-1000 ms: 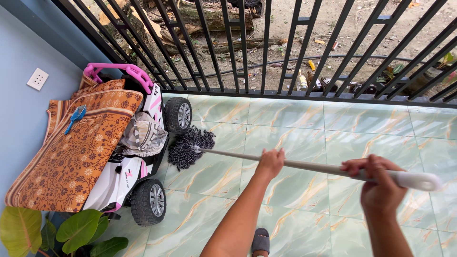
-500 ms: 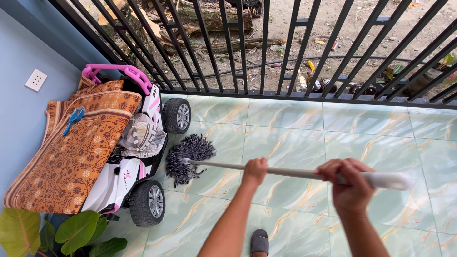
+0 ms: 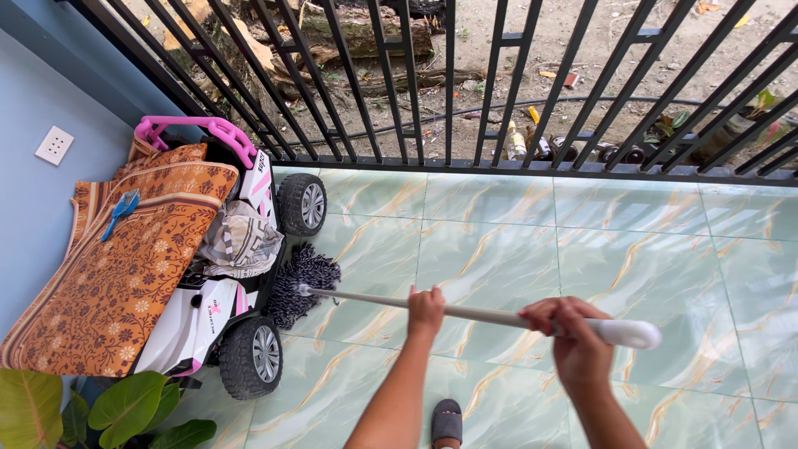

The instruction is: The person mops the tiled balcony floor using a mop, moving it back and forth across different sections of the tiles including near plants and a toy vehicle.

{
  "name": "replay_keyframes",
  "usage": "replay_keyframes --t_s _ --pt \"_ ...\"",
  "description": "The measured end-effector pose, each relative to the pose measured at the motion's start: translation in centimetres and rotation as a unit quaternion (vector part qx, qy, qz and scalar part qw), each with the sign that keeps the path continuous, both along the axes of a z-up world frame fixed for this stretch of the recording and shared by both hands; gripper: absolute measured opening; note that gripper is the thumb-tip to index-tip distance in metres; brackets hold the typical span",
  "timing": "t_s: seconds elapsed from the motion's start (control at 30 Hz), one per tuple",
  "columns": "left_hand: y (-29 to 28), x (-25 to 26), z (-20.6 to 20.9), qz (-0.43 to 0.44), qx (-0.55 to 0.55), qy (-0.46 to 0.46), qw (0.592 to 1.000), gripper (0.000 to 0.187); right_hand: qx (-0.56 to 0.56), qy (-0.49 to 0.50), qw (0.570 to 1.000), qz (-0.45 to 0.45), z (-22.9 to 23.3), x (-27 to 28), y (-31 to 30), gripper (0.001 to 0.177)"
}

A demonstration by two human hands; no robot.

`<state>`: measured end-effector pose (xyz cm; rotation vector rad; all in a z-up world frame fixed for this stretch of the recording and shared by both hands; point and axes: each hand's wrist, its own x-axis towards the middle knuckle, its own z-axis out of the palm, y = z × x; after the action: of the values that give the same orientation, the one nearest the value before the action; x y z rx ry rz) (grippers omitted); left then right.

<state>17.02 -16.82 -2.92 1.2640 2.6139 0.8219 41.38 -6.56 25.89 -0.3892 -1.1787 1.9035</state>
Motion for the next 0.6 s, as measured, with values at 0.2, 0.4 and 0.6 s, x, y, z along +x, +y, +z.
replay_keyframes --t_s 0.2,0.4,0.6 --pt "11.8 9.8 6.1 -0.007 0.048 -0.127 0.991 0.054 0.039 -0.002 0.995 -0.088 4.5 9.4 5.6 0.046" --pt "18.4 15.8 11.4 -0.159 0.036 -0.098 0.982 0.039 0.088 -0.031 0.981 -0.17 7.2 15.8 4.9 0.041" --pt "20.1 18.5 16.5 -0.077 -0.046 -0.303 0.949 0.047 0.13 -0.044 0.976 -0.172 7.2 17.7 6.2 0.036"
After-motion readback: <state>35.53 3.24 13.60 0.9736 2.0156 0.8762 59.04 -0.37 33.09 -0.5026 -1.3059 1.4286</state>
